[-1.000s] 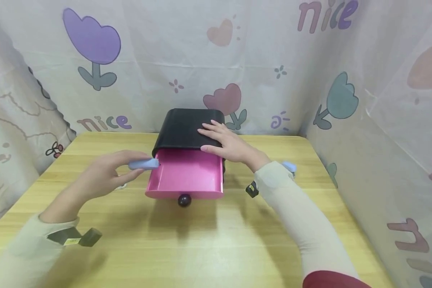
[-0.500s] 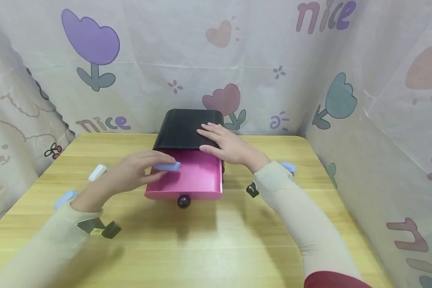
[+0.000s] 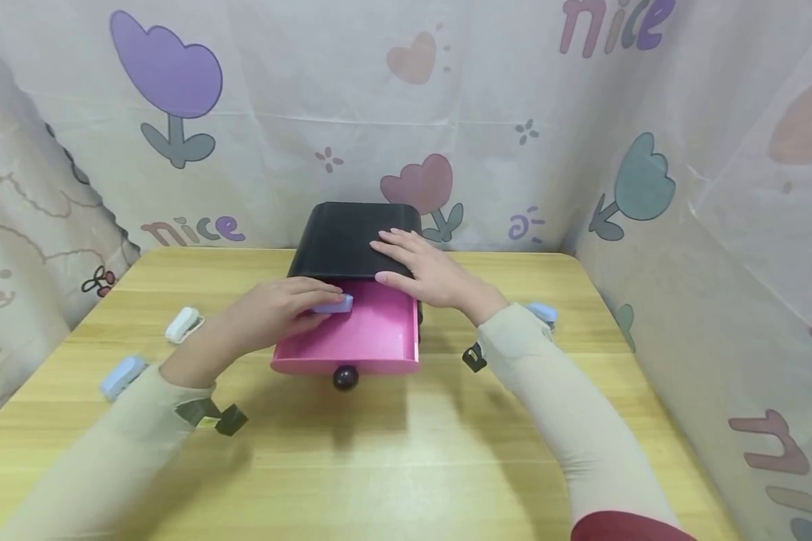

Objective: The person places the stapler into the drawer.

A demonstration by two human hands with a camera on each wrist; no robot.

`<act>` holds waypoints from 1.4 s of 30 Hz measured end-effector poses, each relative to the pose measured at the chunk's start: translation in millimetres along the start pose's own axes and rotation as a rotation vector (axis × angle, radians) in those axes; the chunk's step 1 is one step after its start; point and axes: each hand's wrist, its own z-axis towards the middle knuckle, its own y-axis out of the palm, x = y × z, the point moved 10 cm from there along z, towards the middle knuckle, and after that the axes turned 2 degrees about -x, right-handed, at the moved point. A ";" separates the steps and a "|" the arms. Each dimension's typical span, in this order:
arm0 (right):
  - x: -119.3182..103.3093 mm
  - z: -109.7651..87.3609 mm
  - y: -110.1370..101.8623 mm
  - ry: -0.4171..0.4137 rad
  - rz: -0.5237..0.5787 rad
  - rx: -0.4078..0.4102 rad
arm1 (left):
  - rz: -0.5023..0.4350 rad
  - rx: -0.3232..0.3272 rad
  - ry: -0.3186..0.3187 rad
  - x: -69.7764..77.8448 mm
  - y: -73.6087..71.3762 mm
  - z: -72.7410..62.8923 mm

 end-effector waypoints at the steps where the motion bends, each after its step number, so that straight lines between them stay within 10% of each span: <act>1: -0.5 0.1 -1.1 -0.001 0.001 0.004 | 0.026 0.000 0.004 1.2 -0.8 0.9; 26: -0.8 -2.6 1.8 0.015 0.032 0.007 | 0.362 -0.177 -0.036 7.8 10.8 2.4; 35: -2.1 -1.9 1.0 0.015 0.033 0.010 | 0.360 -0.103 -0.102 7.4 3.8 -0.5; 42: -1.7 -0.9 -0.4 0.010 0.029 0.009 | 0.184 0.049 -0.148 -1.7 -6.1 -9.5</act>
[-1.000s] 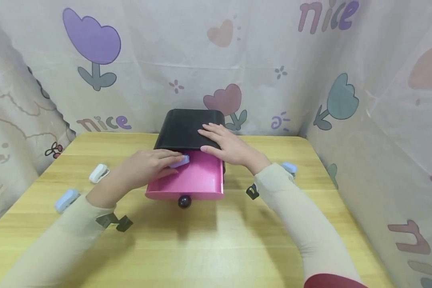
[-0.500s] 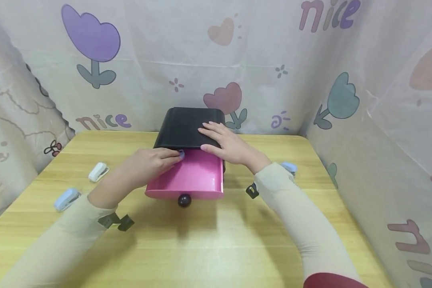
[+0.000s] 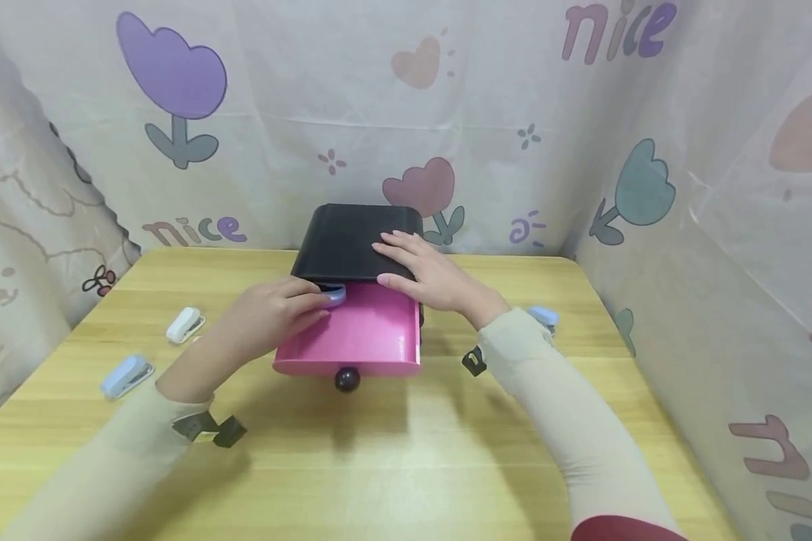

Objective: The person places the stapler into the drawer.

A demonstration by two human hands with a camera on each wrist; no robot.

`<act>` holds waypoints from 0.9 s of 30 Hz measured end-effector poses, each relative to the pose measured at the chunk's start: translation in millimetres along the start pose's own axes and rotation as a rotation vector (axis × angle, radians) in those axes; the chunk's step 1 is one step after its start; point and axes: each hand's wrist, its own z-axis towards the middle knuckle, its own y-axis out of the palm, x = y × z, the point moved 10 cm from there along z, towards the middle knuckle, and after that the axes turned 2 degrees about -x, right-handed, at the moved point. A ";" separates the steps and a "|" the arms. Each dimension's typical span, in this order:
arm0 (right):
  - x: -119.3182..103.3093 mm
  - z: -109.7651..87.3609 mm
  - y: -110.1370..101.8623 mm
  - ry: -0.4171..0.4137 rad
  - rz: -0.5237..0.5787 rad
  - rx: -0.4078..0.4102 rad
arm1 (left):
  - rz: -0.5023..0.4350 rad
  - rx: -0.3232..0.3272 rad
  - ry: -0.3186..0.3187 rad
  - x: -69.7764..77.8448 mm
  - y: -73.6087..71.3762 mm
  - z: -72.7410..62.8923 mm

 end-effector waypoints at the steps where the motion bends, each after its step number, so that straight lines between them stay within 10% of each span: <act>1: 0.1 -0.2 0.1 0.000 -0.001 0.001 | -0.029 0.020 -0.003 -1.4 -0.9 -2.1; 10: -0.5 1.1 -0.9 -0.012 0.001 0.010 | -0.214 0.131 -0.099 -18.6 -12.0 -21.4; 27: 1.2 0.3 2.2 0.009 0.013 -0.004 | -0.310 0.062 -0.332 -71.9 -6.6 -83.3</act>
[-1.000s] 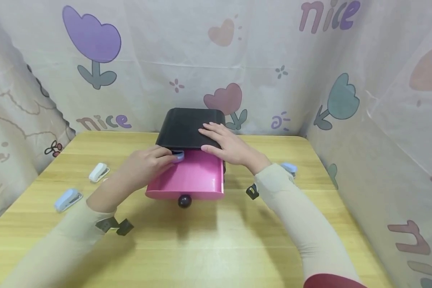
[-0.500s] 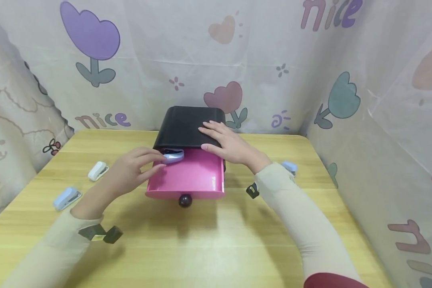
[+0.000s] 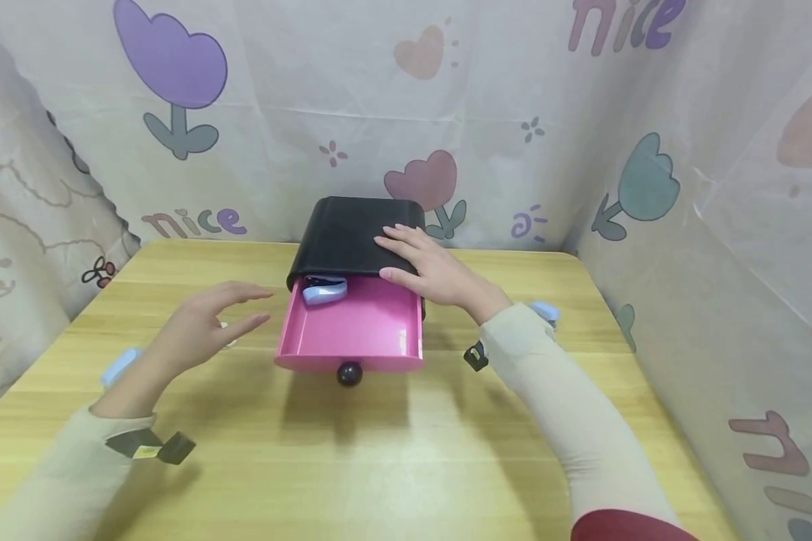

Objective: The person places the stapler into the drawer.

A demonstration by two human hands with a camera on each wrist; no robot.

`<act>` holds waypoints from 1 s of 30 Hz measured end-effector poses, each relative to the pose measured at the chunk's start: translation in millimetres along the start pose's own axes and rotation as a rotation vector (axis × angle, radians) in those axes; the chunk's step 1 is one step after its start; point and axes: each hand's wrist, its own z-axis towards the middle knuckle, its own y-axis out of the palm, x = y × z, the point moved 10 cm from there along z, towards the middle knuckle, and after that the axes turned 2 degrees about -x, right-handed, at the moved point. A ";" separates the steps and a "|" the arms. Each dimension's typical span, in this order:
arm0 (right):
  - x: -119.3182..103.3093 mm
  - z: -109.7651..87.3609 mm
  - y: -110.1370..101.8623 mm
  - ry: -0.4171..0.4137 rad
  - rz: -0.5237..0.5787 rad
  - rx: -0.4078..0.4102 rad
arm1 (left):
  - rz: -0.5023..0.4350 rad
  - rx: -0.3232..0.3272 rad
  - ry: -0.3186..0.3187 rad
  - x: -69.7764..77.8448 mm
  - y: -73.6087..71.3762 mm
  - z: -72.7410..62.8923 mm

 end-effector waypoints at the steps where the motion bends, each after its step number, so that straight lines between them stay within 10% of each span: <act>1: 0.2 0.0 -0.5 0.000 0.001 0.001 | 0.000 -0.006 -0.009 -4.7 0.2 -2.4; 17: 1.1 -1.3 -0.6 0.024 0.018 -0.005 | -0.091 -0.239 -0.275 -79.9 20.3 -40.8; 30: 3.2 1.1 0.3 0.004 0.025 0.018 | -0.083 -0.304 -0.320 -113.4 26.6 -60.4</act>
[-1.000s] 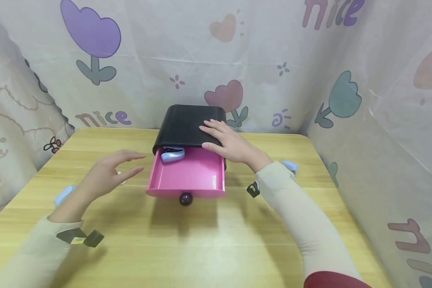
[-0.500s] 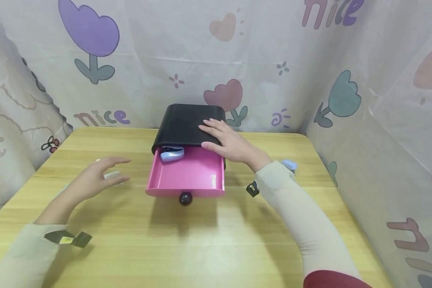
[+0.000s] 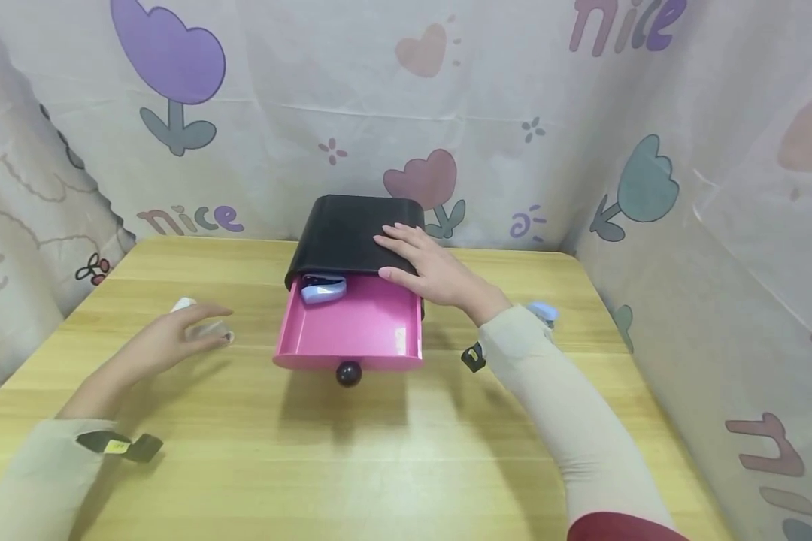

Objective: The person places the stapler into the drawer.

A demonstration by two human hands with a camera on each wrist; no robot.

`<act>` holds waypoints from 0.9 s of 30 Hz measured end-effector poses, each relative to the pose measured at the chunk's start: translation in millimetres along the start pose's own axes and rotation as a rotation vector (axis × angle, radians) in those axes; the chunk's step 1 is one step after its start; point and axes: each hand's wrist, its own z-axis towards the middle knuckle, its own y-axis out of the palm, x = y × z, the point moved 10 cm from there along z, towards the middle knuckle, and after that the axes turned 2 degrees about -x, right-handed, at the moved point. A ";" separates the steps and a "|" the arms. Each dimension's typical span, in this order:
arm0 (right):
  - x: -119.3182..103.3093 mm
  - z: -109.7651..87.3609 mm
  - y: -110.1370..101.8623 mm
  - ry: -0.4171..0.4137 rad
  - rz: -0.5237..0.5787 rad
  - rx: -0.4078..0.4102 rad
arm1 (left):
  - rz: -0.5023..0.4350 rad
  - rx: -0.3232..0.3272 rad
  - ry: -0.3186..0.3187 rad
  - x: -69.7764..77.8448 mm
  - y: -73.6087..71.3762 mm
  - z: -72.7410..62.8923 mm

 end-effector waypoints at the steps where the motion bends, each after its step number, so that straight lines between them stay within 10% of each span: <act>1: -0.2 0.3 0.4 -0.008 0.000 0.000 | 0.007 -0.006 -0.002 -1.9 0.8 -0.9; 27: -0.3 -0.1 -1.3 -0.044 -0.015 -0.005 | 0.011 -0.073 -0.131 -38.0 14.5 -4.1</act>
